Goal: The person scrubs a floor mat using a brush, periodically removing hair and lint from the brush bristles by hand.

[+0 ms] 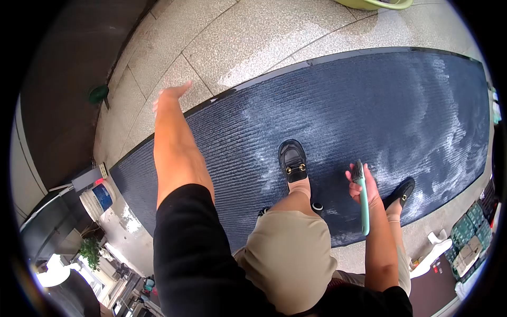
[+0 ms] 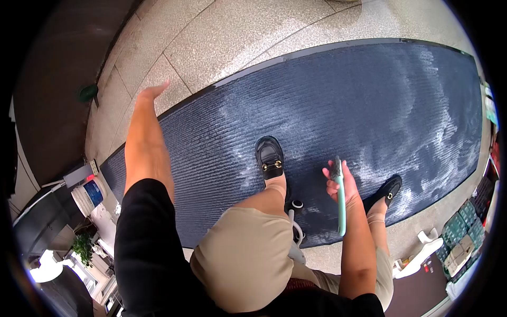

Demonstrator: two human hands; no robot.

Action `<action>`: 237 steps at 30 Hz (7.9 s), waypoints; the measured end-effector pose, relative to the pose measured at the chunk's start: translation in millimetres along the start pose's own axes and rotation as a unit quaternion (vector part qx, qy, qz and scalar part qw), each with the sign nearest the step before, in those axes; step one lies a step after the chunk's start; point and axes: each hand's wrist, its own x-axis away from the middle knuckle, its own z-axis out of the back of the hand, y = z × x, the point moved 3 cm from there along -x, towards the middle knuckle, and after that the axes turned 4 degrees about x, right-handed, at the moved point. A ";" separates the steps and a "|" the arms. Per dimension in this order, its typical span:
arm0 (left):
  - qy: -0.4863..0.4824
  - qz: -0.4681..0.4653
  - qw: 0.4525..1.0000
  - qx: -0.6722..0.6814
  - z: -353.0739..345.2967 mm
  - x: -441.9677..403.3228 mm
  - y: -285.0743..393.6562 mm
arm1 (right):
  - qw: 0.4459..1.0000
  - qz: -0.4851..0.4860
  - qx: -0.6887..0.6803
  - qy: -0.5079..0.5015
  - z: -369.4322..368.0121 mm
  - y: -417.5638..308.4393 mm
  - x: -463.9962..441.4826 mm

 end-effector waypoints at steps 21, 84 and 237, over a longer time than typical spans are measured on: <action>-0.316 0.056 0.393 0.862 -55.7 142.9 141.0 | 0.995 0.068 -0.017 -0.066 -41.8 43.4 66.4; -0.067 -0.064 0.957 0.276 -274.3 145.6 215.3 | 0.551 0.333 0.514 0.566 163.7 -167.5 71.0; -0.085 -0.108 0.979 -0.148 -305.4 150.4 239.9 | 0.665 0.257 0.281 0.643 199.1 -93.5 69.1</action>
